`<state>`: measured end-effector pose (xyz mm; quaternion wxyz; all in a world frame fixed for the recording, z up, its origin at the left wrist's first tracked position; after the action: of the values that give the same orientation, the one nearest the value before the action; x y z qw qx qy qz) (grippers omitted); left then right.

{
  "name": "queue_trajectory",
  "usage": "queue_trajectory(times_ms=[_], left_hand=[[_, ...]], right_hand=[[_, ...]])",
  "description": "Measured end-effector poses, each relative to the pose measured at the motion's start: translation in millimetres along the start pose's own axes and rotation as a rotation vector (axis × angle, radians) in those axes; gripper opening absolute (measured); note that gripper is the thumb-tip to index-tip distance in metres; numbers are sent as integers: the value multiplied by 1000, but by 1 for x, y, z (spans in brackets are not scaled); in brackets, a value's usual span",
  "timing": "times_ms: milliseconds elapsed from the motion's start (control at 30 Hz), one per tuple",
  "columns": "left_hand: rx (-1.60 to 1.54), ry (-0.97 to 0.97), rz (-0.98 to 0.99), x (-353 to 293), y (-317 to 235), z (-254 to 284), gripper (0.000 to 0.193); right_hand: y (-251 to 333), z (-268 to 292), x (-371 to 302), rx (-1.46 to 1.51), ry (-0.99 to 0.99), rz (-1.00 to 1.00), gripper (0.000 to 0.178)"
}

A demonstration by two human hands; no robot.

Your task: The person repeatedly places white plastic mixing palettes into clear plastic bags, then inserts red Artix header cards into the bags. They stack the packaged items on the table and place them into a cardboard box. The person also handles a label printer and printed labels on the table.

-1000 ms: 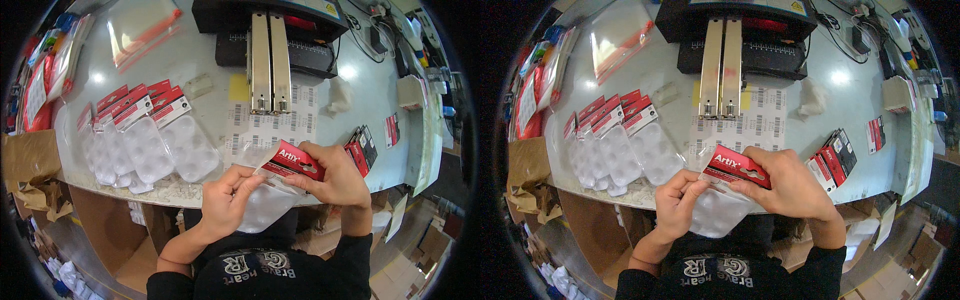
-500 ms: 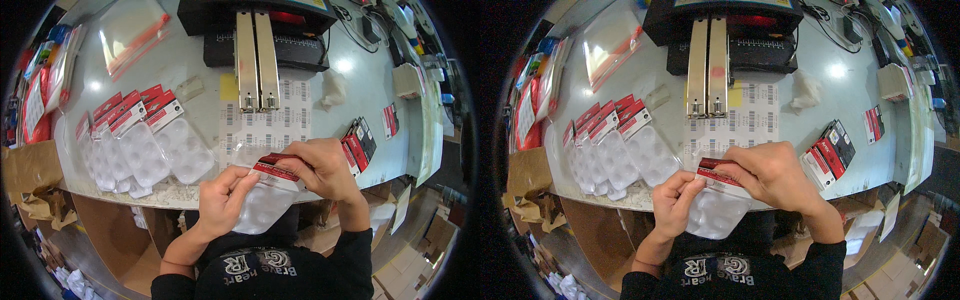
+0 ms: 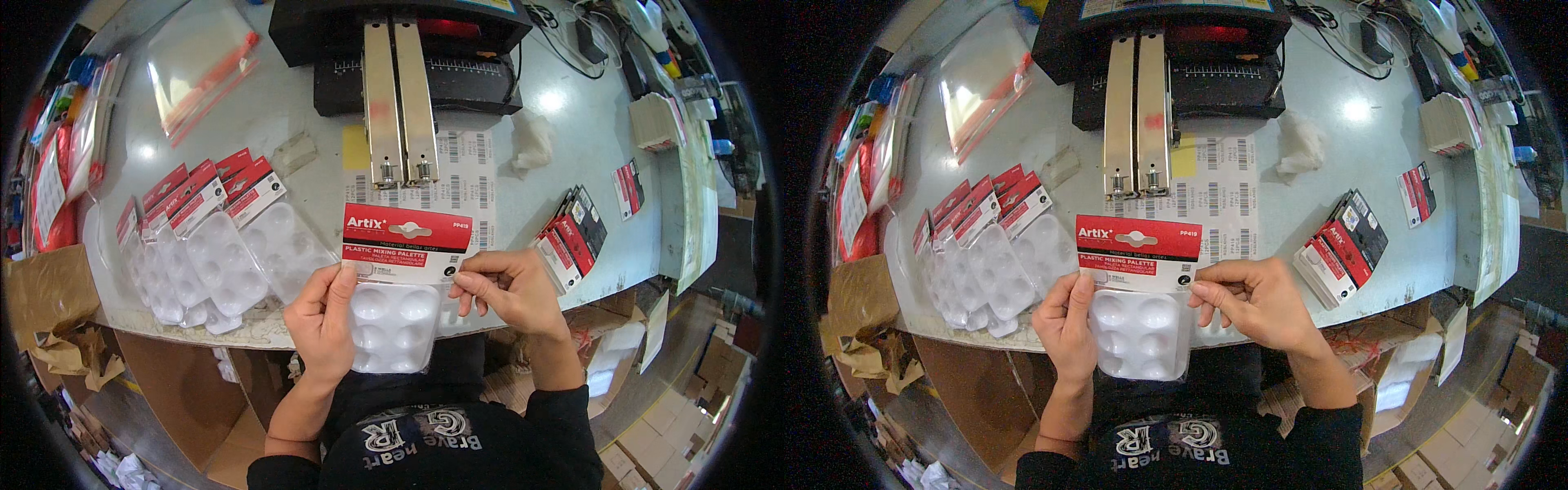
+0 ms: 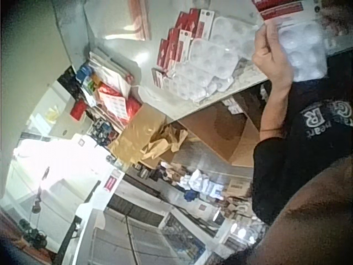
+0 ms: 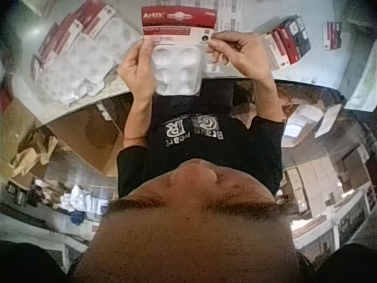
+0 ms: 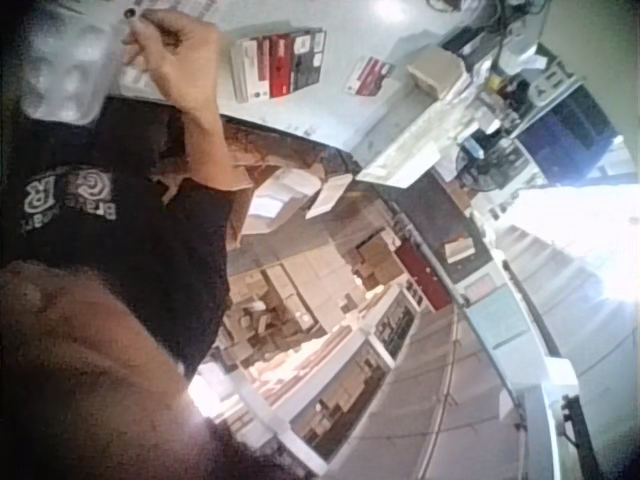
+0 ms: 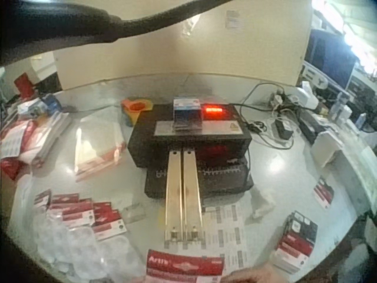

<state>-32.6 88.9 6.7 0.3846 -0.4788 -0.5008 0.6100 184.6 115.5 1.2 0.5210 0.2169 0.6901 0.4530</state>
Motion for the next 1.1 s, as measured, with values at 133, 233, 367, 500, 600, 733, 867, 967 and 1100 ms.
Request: queue_trajectory(times_ms=[133,233,367,500,600,733,867,967,1100], left_hand=[[-40,51,71,2,8,-4,20],[-88,94,90,3,11,-7,21],[-1,92,15,3,7,-6,21],[-18,57,-33,1,5,-4,22],[-8,39,-5,-1,8,-4,23],[21,24,-53,0,5,-4,24],[52,3,-42,0,7,-2,26],[135,32,1,-6,5,1,26],[74,121,-116,-8,-11,-7,24]], right_hand=[[-2,0,1,-26,-45,46,15],[13,-4,0,-248,-40,208,13],[8,-2,1,-208,-60,188,13],[-1,-4,1,-124,-74,109,12],[0,-5,-1,-108,-87,109,12],[3,-4,0,-139,-89,131,12],[3,-3,-1,-146,-97,157,11],[4,-5,-7,-130,-97,177,8],[-9,-13,0,188,-23,17,8]])
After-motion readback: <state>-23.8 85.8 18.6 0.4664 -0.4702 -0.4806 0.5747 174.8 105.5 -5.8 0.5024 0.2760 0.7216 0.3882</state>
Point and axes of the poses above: each hand's wrist, its own x-axis towards the middle knuckle, its own z-axis out of the back of the hand, y = z × x, the point moved 9 cm from there along x, towards the middle knuckle, and after that the axes turned 3 degrees about y, right-handed, at the moved point
